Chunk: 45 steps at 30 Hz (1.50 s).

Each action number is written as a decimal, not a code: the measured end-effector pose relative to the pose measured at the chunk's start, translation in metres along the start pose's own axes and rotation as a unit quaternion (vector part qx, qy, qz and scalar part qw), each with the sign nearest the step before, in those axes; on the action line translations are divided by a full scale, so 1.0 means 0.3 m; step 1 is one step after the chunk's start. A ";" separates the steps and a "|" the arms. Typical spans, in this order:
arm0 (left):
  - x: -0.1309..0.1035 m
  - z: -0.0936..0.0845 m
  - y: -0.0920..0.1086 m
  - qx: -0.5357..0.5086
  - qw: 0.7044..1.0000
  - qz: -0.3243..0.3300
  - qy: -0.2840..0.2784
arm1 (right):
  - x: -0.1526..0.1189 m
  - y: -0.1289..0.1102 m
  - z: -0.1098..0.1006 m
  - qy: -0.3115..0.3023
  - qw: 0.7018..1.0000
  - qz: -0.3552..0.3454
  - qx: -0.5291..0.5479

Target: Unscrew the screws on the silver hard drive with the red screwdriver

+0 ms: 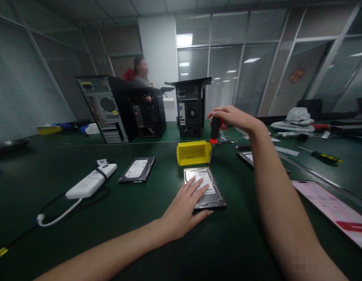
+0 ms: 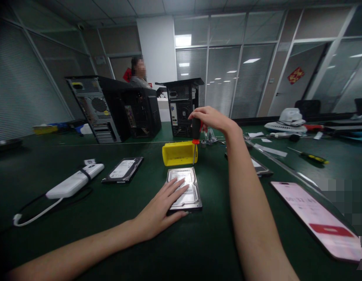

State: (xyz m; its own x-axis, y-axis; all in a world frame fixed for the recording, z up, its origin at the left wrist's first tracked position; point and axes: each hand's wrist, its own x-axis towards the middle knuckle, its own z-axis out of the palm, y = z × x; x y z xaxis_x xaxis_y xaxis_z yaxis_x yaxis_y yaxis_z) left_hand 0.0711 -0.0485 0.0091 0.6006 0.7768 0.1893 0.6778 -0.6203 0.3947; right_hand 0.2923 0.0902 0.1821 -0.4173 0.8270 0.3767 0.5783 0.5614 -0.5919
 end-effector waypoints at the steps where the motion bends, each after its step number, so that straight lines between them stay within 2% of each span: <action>1: 0.000 -0.001 0.001 0.000 1.000 -0.001 -0.001 | -0.003 -0.003 -0.001 -0.002 1.000 -0.001 -0.002; 6: -0.001 -0.006 0.003 0.002 1.000 -0.006 -0.009 | -0.009 -0.007 -0.001 -0.011 1.000 -0.013 -0.010; 16: -0.003 -0.001 -0.002 0.007 1.000 0.000 -0.003 | -0.003 -0.004 0.015 0.014 0.999 0.016 -0.036; 21: -0.001 -0.001 -0.001 0.006 1.000 -0.004 -0.006 | -0.005 -0.006 0.015 0.019 0.998 0.008 -0.055; 32: 0.001 0.013 -0.011 0.014 1.000 0.004 0.005 | 0.017 0.006 0.047 0.113 0.974 -0.055 -0.187; 35: 0.001 0.012 -0.011 0.014 1.000 0.006 0.007 | 0.016 0.007 0.048 0.122 0.971 -0.049 -0.202; 38: 0.001 0.013 -0.012 0.012 1.000 0.007 0.010 | 0.014 0.012 0.046 0.111 0.977 -0.036 -0.178; 45: 0.003 0.002 -0.003 0.011 1.000 0.001 0.005 | 0.027 0.044 0.039 0.049 0.998 -0.035 -0.026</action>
State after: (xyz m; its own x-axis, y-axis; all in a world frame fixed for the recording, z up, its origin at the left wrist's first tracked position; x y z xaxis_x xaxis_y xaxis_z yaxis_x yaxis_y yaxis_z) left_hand 0.0713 -0.0472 0.0082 0.5976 0.7766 0.1992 0.6859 -0.6239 0.3746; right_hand 0.2884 0.1038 0.1690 -0.3898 0.7830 0.4848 0.5872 0.6169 -0.5240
